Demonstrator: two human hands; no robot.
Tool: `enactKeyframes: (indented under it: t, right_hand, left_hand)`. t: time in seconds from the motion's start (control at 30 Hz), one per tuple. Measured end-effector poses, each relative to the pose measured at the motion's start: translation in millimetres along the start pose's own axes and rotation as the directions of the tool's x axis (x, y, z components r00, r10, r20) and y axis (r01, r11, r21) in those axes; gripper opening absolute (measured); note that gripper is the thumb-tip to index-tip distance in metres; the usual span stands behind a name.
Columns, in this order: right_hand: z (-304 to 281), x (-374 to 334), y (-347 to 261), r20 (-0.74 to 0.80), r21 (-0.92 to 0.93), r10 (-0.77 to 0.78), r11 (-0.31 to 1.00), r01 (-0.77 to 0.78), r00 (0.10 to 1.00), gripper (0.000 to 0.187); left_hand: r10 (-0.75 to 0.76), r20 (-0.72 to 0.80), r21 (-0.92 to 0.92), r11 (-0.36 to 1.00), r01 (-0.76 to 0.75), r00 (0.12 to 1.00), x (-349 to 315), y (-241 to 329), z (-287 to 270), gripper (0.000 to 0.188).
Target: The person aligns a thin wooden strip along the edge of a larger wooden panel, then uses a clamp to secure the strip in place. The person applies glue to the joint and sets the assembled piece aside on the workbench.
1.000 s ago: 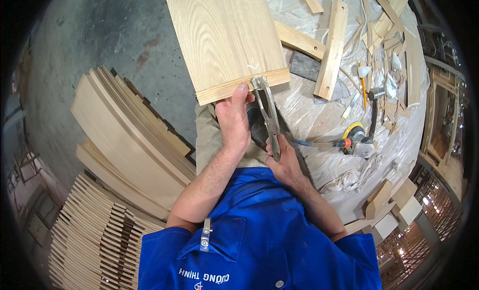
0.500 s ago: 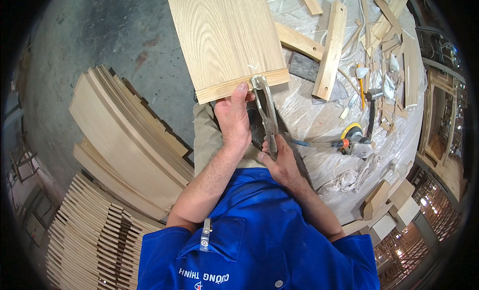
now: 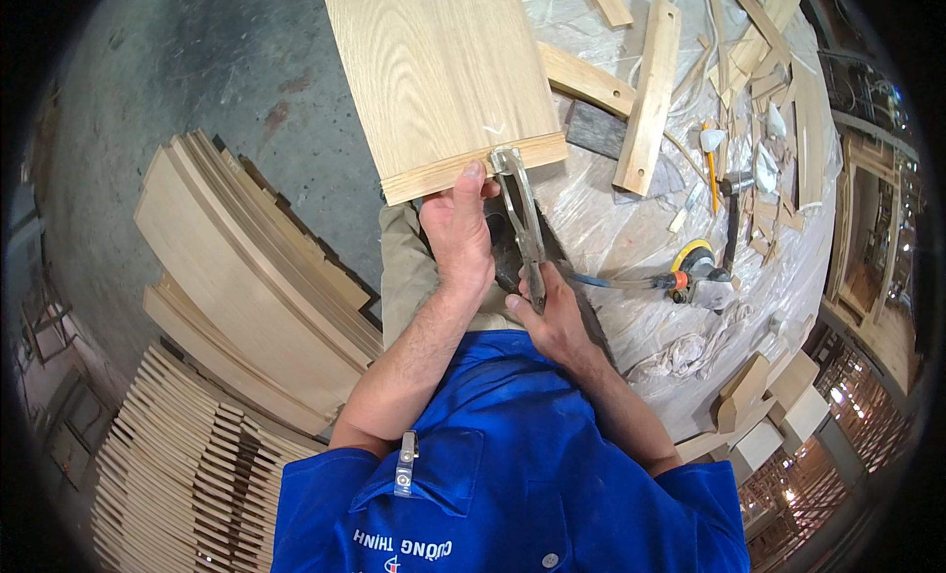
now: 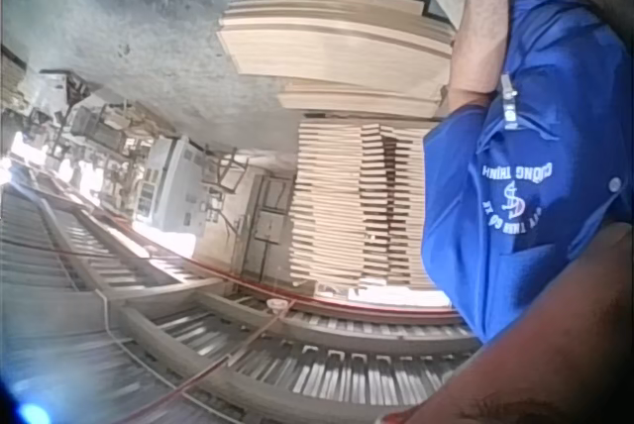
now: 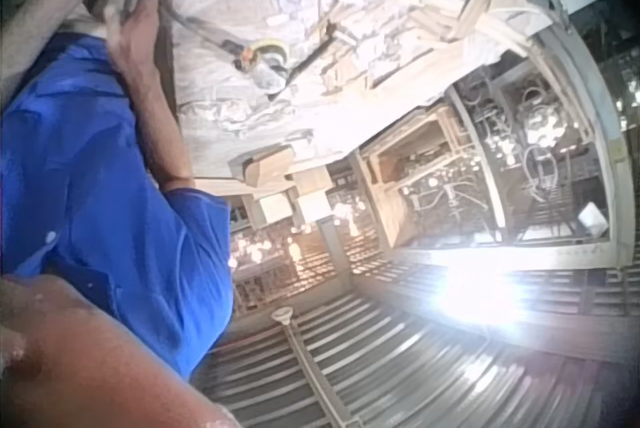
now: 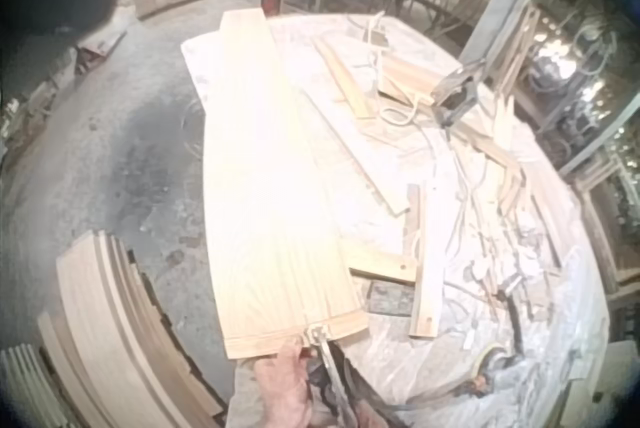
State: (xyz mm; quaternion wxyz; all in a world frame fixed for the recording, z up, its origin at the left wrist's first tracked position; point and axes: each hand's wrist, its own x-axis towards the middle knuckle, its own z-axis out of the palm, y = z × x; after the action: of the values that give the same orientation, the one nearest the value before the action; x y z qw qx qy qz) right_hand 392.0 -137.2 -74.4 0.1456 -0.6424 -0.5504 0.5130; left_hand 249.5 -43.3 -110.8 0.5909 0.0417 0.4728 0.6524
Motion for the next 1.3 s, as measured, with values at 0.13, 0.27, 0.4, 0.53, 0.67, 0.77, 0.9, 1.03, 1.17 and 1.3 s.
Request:
enactKeyframes:
  t: [0.13,0.27,0.4,0.53,0.67,0.77,0.9,1.03,1.17,1.3]
  right_hand:
    - [-1,2,-2,0.005,0.021,0.017,1.000,-0.017,1.000,0.029]
    - [-2,4,-6,-0.001,0.015,0.032,0.999,-0.032,1.000,0.027]
    - [-1,4,-4,-0.023,-0.001,0.009,1.000,-0.009,1.000,0.025]
    - [-1,3,4,-0.020,-0.059,0.009,0.998,-0.010,1.000,0.027]
    - [0,3,3,-0.079,-0.059,-0.106,0.993,0.102,0.991,0.038]
    - [-4,-3,1,-0.021,-0.036,-0.046,0.998,0.045,0.999,0.045]
    - [-15,-16,7,0.122,0.060,0.017,0.998,-0.024,0.992,0.064]
    - [-30,-36,38,0.210,0.252,-0.069,0.968,0.014,0.975,0.055]
    - [-58,-29,21,0.543,0.067,-0.055,0.997,0.022,0.838,0.052]
    - [-48,14,-29,0.738,0.164,-0.299,0.949,0.269,0.605,0.056]
  left_hand:
    - [0.003,-0.009,0.002,1.000,-0.003,1.000,0,-1,-1,0.032]
    - [0.000,-0.005,0.007,1.000,0.000,1.000,0,-1,-1,0.033]
    - [0.000,-0.009,-0.002,1.000,0.000,1.000,0,-2,-1,0.035]
    - [0.012,0.004,-0.007,1.000,-0.012,1.000,1,-2,0,0.035]
    - [0.031,-0.001,-0.020,0.999,-0.031,1.000,0,0,4,0.031]
    - [0.008,0.029,-0.035,0.999,-0.007,1.000,1,-1,1,0.032]
    - [-0.041,0.140,0.242,0.970,0.006,0.989,-20,-4,-32,0.034]
    - [-0.330,0.246,0.666,0.740,0.088,0.911,-63,-15,-102,0.052]
    - [-0.642,0.491,0.789,0.615,0.014,0.589,-98,-12,-130,0.083]
    - [-0.279,0.659,0.316,0.945,0.079,0.699,-111,-2,-99,0.080]
